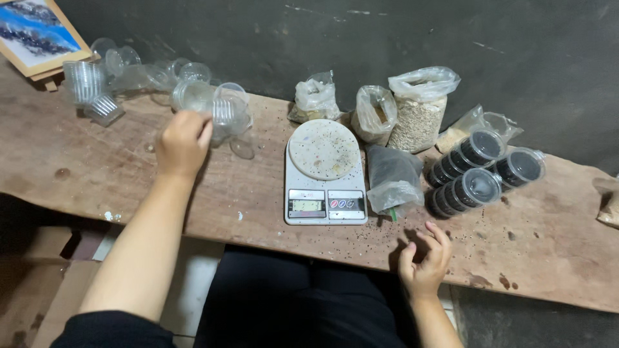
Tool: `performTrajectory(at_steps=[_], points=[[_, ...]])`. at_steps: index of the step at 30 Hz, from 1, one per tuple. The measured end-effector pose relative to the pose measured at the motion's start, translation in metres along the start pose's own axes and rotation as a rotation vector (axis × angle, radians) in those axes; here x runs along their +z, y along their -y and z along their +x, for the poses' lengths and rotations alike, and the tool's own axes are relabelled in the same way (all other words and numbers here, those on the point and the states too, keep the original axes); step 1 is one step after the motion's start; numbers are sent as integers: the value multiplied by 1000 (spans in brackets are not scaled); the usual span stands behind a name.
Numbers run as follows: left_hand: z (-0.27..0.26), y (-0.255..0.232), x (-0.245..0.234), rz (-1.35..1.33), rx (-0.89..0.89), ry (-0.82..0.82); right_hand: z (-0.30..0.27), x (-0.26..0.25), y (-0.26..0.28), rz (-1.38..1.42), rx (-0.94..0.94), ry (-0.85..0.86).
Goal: The person uses a spoon to transfer a dark granular substance from a plastic bag into a small container on a digital scale, adjusts the amount to reach a specific weight, and then presses a lid onto the container.
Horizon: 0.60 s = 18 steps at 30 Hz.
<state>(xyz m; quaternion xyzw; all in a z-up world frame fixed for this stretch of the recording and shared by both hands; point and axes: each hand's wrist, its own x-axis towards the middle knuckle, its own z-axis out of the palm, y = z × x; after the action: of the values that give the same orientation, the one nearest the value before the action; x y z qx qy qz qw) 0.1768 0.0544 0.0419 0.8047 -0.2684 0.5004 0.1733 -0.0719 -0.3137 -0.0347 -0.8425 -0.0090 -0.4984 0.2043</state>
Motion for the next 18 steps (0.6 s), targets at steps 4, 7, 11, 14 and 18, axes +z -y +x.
performTrajectory(at_steps=[4, 7, 11, 14, 18], points=[[-11, 6, 1, -83, -51, -226, -1, 2, -3, 7, -24, -1], [-1, -7, -4, -154, -72, -352, 0, 0, -1, 1, -17, 7], [22, -46, -5, -347, -277, -184, 1, 0, -1, 1, -30, 11], [42, -87, -10, -579, -832, 155, 0, 2, -1, 2, -25, 31], [64, -132, -20, -908, -1311, 657, -3, 3, -3, -17, -3, 41]])
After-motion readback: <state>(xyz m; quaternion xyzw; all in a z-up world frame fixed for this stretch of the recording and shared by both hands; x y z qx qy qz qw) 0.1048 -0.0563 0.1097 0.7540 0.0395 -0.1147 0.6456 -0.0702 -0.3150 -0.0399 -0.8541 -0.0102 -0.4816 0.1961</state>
